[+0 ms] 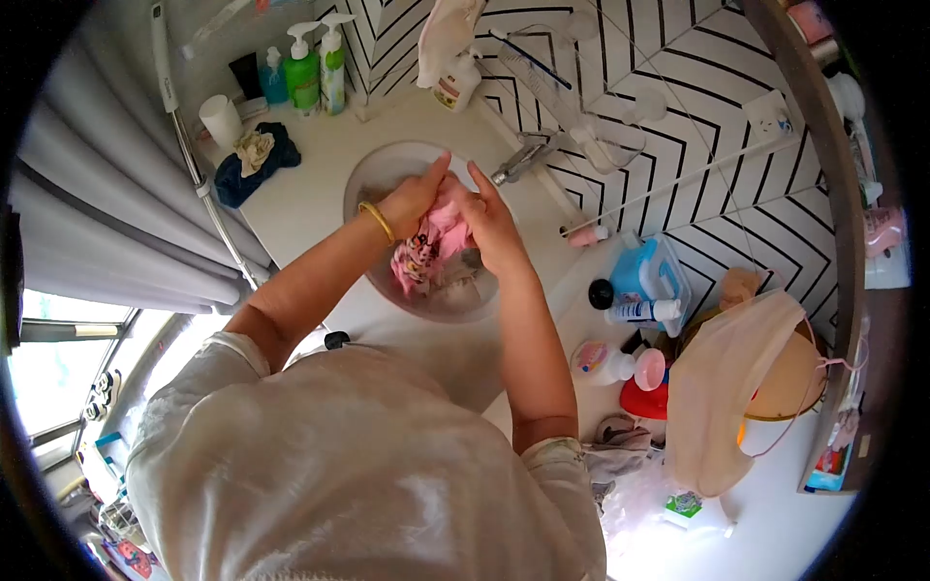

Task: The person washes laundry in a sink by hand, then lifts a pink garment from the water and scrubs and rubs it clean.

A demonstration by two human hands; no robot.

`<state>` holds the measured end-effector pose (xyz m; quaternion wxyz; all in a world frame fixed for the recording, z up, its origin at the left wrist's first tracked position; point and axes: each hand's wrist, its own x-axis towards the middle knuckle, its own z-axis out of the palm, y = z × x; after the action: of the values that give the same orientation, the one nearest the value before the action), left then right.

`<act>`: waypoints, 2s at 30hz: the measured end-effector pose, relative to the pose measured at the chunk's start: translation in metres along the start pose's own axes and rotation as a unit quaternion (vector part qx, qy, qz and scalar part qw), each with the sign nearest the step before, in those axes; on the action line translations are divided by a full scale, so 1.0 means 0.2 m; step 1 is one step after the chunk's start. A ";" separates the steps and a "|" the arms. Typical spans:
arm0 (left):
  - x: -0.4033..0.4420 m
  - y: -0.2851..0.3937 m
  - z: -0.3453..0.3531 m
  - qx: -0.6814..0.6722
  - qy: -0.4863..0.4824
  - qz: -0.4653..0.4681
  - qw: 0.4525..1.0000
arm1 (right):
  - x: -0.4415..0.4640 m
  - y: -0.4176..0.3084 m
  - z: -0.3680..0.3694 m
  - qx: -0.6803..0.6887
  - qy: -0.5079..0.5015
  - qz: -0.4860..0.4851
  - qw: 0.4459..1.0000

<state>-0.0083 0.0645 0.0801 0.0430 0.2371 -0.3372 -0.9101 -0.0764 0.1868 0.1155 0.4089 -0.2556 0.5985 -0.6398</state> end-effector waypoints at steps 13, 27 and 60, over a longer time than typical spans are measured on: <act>0.08 -0.29 -0.34 0.001 0.019 0.101 0.995 | -0.02 0.03 -0.10 0.115 0.076 -0.028 0.990; 0.04 -0.31 -0.14 -0.393 -0.072 0.026 0.916 | -0.18 0.10 -0.07 0.284 0.190 0.121 0.932; 0.29 -0.55 -0.31 -0.327 -0.180 0.032 0.927 | -0.05 0.34 0.28 -0.541 0.220 -0.343 0.736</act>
<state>-0.0217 0.0985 -0.0538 0.0863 0.0314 -0.0302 -0.9953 -0.0111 0.1675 0.0583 -0.1884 -0.4734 0.7888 -0.3436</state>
